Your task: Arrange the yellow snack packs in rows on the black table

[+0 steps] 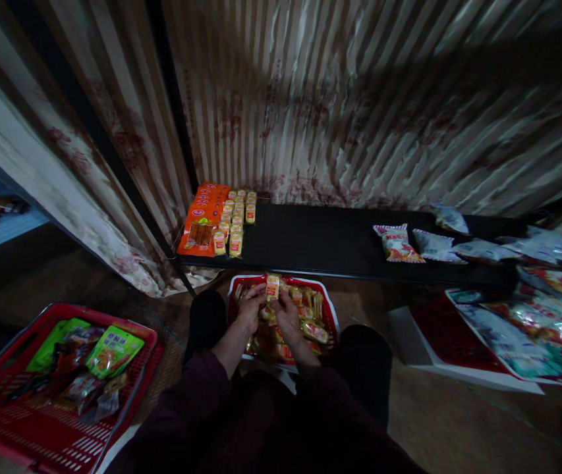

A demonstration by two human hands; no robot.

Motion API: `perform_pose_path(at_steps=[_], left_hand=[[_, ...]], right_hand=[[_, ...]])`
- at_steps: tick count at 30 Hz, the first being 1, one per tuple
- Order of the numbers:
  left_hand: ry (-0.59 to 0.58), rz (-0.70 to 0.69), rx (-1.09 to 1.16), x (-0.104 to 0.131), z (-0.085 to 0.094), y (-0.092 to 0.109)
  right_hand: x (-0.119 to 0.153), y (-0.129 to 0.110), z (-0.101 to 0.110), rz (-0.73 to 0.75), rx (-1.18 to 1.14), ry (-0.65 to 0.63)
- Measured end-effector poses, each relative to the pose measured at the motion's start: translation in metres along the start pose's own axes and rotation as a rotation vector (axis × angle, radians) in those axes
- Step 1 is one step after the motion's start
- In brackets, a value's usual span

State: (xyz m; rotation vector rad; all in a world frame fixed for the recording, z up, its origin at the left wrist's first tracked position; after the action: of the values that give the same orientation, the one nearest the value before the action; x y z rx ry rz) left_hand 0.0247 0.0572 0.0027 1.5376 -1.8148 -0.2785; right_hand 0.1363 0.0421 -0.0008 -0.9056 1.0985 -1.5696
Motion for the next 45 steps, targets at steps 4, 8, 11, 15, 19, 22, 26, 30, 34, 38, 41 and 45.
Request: perform_pose_path(at_steps=[4,8,11,15,19,22,26,30,34,38,41,45], left_hand=[[-0.050,0.000,-0.013,0.002,-0.003,0.002],[-0.060,0.005,-0.014,0.004,-0.006,0.005],[-0.071,0.011,0.004,0.006,-0.011,0.010],[-0.093,0.009,0.013,0.007,-0.017,0.016],[-0.117,0.001,0.003,0.004,-0.020,0.018],[-0.125,-0.023,0.008,0.001,-0.019,0.017],[-0.113,-0.050,0.006,-0.002,-0.021,0.018],[-0.076,-0.065,-0.017,-0.001,-0.025,0.023],[-0.039,-0.082,-0.021,-0.003,-0.026,0.028],[-0.015,-0.103,-0.039,-0.007,-0.026,0.029],[0.019,-0.120,-0.056,-0.011,-0.025,0.031],[-0.006,-0.163,-0.066,-0.019,-0.027,0.035]], right_hand=[[0.000,-0.003,0.001,0.001,0.001,0.017],[0.000,-0.005,0.001,-0.025,-0.010,0.044],[-0.002,-0.007,0.001,-0.011,-0.018,0.057],[-0.006,-0.009,0.000,0.018,-0.016,0.050],[-0.009,-0.013,0.000,0.047,-0.029,0.055],[-0.010,-0.018,-0.001,0.058,-0.009,0.054],[-0.014,-0.021,-0.002,0.077,-0.009,0.045],[-0.017,-0.026,-0.005,0.082,-0.046,0.045],[-0.020,-0.032,-0.007,0.086,-0.046,0.055],[-0.025,-0.037,-0.007,0.104,-0.017,0.067],[-0.029,-0.039,-0.009,0.118,0.008,0.071],[-0.035,-0.045,-0.012,0.128,0.011,0.062]])
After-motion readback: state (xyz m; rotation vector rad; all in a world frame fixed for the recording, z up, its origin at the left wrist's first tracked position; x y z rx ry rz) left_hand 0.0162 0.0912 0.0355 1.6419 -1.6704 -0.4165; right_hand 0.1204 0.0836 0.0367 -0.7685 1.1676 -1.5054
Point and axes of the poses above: each hand's wrist, its own x-axis away from the middle knuckle, its own z-axis out of the back of the hand, y = z × x, the point moved 4 cm from there along -x, towards the middle knuckle, and after that the axes turned 12 degrees about x, right-handed, at the moved point
